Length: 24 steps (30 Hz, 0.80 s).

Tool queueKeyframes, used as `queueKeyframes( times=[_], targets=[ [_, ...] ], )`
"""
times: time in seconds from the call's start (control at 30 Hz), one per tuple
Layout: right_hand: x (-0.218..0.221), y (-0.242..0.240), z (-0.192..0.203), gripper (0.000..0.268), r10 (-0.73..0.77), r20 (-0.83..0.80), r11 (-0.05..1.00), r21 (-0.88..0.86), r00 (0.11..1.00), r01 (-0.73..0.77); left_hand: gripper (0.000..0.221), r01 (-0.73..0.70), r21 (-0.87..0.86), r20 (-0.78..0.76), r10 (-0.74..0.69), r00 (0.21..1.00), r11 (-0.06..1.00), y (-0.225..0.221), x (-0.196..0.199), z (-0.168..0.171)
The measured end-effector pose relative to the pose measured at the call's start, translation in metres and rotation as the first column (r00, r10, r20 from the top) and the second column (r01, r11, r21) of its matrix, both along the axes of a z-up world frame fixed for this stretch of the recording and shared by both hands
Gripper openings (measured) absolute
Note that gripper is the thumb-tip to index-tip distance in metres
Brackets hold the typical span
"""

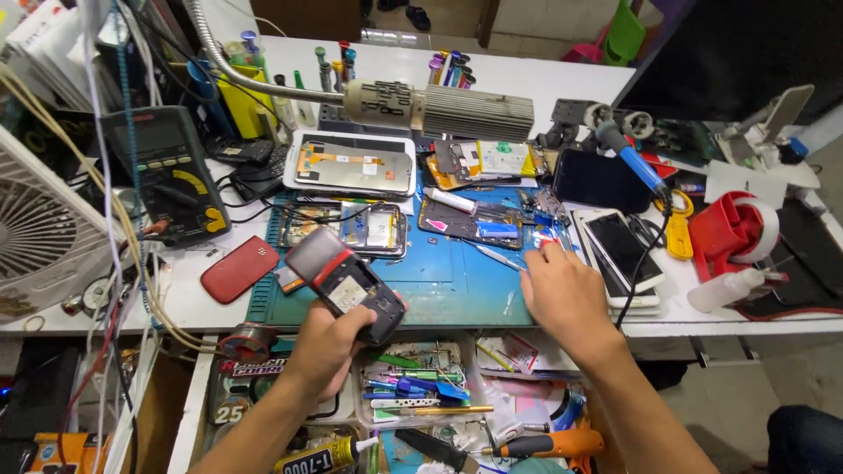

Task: Disassembling and inspecting the internal components of a mobile phone on a repair bench.

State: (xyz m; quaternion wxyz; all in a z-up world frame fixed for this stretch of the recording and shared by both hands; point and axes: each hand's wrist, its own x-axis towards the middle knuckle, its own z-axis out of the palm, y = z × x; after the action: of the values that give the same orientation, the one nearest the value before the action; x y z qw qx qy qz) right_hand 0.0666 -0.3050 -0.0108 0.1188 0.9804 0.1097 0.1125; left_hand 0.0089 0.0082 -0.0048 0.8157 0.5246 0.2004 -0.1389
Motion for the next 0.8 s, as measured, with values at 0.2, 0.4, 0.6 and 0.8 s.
queueKeyframes(
  times=[0.2,0.4,0.6,0.8],
  targets=[
    [0.037,0.077,0.031,0.032,0.406,-0.347,0.849,0.485,0.845,-0.209,0.040,0.122,-0.167,-0.050,-0.132,0.990,0.978,-0.006,-0.008,0.044],
    [0.084,0.084,-0.010,0.046,0.500,-0.159,0.863,0.182,0.852,-0.472,0.047,0.164,-0.127,0.099,-0.152,0.983,0.978,-0.002,-0.008,0.032],
    [0.084,0.096,0.022,0.026,0.446,-0.256,0.842,0.446,0.858,-0.304,0.067,0.229,-0.138,0.282,-0.183,0.942,0.964,0.006,-0.012,0.026],
    [0.098,0.093,0.027,0.015,0.425,-0.332,0.891,0.316,0.842,-0.325,0.062,0.236,-0.103,0.306,-0.195,0.932,0.966,0.004,-0.014,0.025]
  ],
)
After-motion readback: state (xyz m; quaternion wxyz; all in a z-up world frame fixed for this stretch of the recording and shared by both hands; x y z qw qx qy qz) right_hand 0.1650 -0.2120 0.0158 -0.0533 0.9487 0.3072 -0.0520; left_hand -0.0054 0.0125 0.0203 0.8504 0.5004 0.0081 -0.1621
